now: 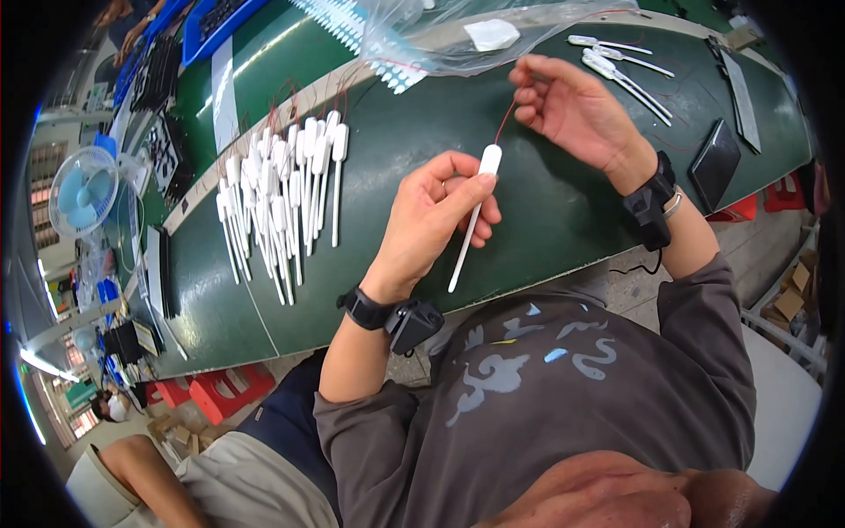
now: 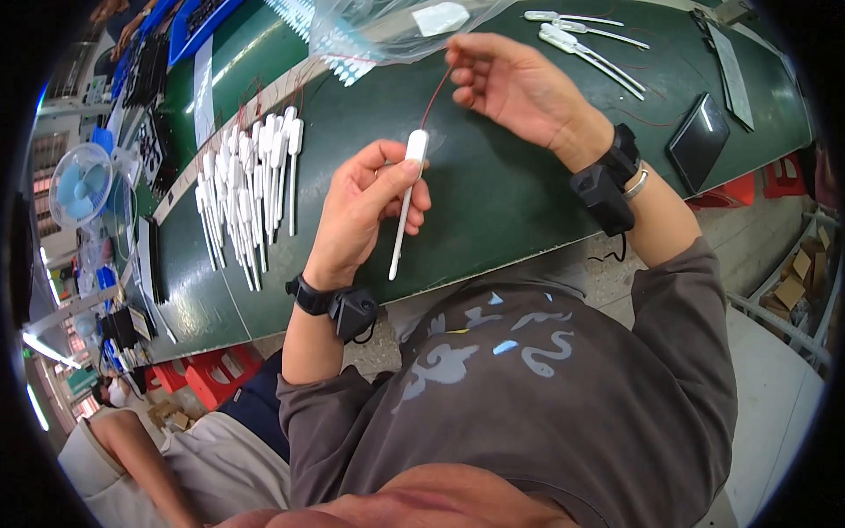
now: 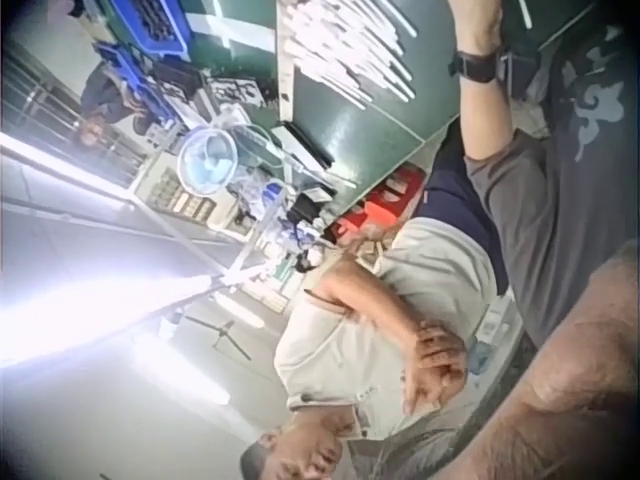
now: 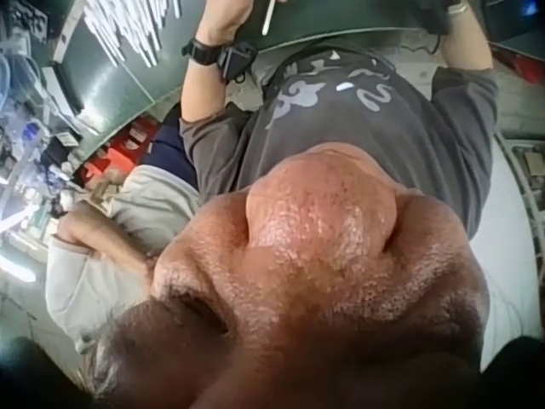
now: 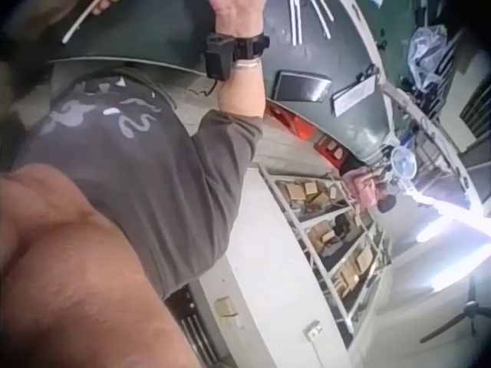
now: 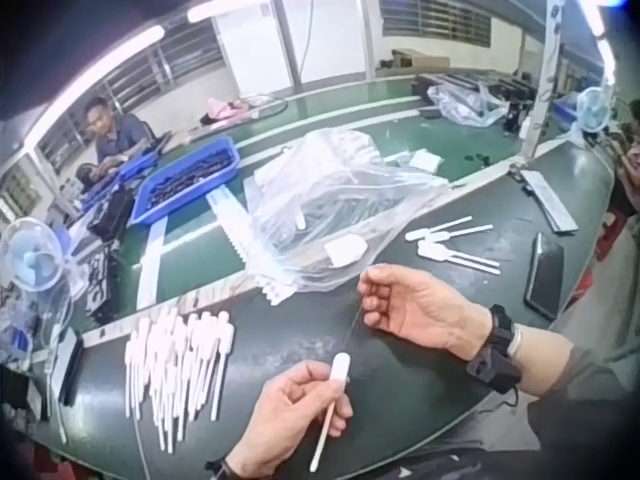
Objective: The person assembles electronic components by hand, inserting wires into white plastic housings and snapping the covers shut. They then join these housings to long white plastic rods, aligning the parts and pressing them together before setting the completed units aside on the green workbench.
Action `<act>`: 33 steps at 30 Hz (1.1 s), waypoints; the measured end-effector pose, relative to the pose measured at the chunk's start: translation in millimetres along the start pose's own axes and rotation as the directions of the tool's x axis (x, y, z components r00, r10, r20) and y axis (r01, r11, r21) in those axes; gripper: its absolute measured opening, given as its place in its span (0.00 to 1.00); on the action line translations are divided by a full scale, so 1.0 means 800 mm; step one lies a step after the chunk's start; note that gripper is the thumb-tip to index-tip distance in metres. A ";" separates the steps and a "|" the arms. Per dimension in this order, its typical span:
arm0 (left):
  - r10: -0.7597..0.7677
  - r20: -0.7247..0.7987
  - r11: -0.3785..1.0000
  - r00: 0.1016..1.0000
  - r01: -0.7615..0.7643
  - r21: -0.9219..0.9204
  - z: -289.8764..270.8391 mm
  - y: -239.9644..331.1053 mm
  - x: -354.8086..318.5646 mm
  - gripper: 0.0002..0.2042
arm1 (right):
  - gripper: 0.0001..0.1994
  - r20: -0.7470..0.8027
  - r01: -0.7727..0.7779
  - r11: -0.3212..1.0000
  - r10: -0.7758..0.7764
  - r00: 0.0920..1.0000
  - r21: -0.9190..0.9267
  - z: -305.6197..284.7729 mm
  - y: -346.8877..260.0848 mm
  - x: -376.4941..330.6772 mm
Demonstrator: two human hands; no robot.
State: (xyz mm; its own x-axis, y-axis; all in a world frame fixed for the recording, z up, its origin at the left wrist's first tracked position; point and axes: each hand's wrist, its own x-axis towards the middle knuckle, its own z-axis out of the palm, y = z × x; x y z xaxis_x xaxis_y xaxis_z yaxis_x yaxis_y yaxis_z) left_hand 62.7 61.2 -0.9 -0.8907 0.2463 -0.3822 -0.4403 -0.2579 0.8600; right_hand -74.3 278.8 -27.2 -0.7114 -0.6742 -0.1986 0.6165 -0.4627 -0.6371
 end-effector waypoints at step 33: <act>0.986 0.167 -0.162 0.000 -0.256 0.953 -0.039 0.038 -0.003 0.07 | 0.12 0.084 -0.068 0.690 0.184 0.979 -0.720 0.050 0.026 -0.019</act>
State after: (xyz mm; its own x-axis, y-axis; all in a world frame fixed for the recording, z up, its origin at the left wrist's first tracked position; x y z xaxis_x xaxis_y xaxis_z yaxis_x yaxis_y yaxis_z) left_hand 48.0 23.7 15.6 -0.4149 -0.0980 0.9046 0.4070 0.8692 0.2809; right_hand -37.3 256.0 -7.5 -0.5550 -0.7937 -0.2490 0.2305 0.1409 -0.9628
